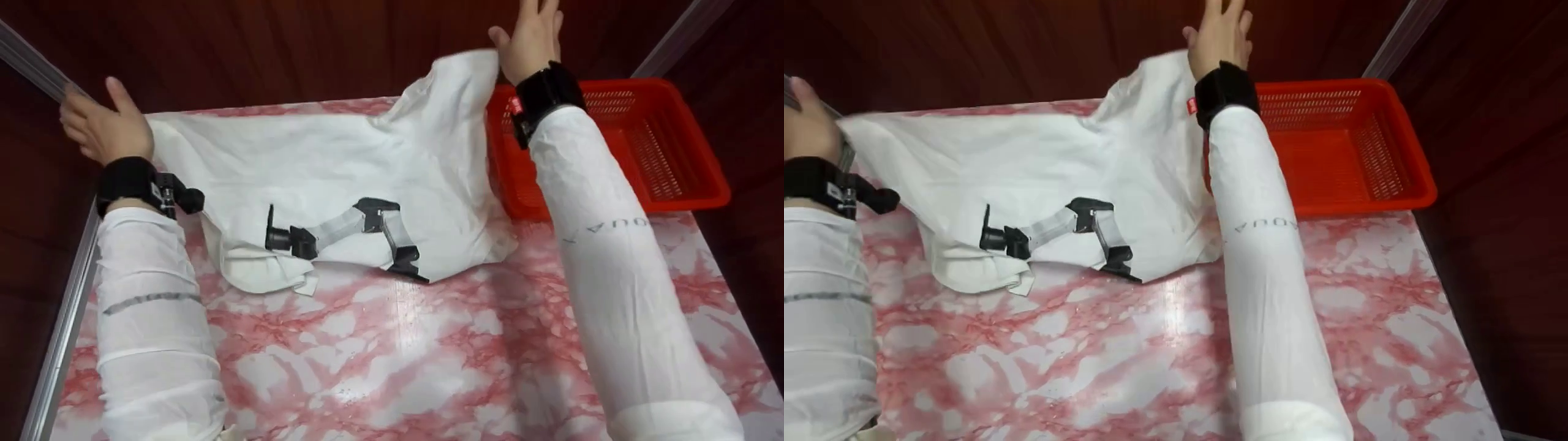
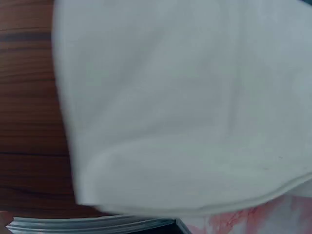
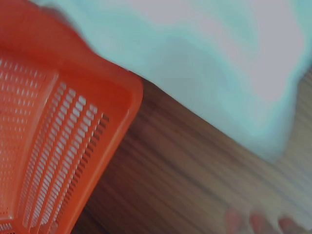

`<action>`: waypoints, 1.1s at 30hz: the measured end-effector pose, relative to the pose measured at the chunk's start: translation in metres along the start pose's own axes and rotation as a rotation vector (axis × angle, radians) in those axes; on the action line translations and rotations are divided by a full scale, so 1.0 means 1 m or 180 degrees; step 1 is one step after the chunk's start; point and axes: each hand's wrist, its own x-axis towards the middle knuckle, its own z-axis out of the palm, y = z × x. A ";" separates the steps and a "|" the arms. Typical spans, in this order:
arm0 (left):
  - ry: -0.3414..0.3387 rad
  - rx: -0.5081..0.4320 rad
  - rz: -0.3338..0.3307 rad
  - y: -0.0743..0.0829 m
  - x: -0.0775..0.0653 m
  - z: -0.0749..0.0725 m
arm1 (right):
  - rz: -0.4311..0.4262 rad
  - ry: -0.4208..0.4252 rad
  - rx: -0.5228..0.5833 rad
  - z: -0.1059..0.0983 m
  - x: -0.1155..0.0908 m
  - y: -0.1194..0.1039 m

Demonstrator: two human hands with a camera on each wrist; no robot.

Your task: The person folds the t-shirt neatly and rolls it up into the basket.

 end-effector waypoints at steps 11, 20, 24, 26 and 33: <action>-0.0620 0.0358 0.0446 -0.089 -0.030 0.056 | -0.0976 -0.0137 0.0331 0.062 -0.064 0.029; -0.0735 0.0369 0.0940 -0.162 -0.084 0.047 | -0.1536 0.0277 0.0678 0.044 -0.170 0.083; -0.0728 0.0282 0.1355 -0.173 -0.112 0.037 | -0.1448 0.0252 0.0625 0.043 -0.205 0.110; -0.0766 0.0266 0.1528 -0.176 -0.126 0.032 | -0.1371 0.0221 0.0615 0.042 -0.218 0.122; -0.0924 0.0196 0.2059 -0.178 -0.167 0.032 | -0.1120 0.0172 0.0619 0.044 -0.244 0.149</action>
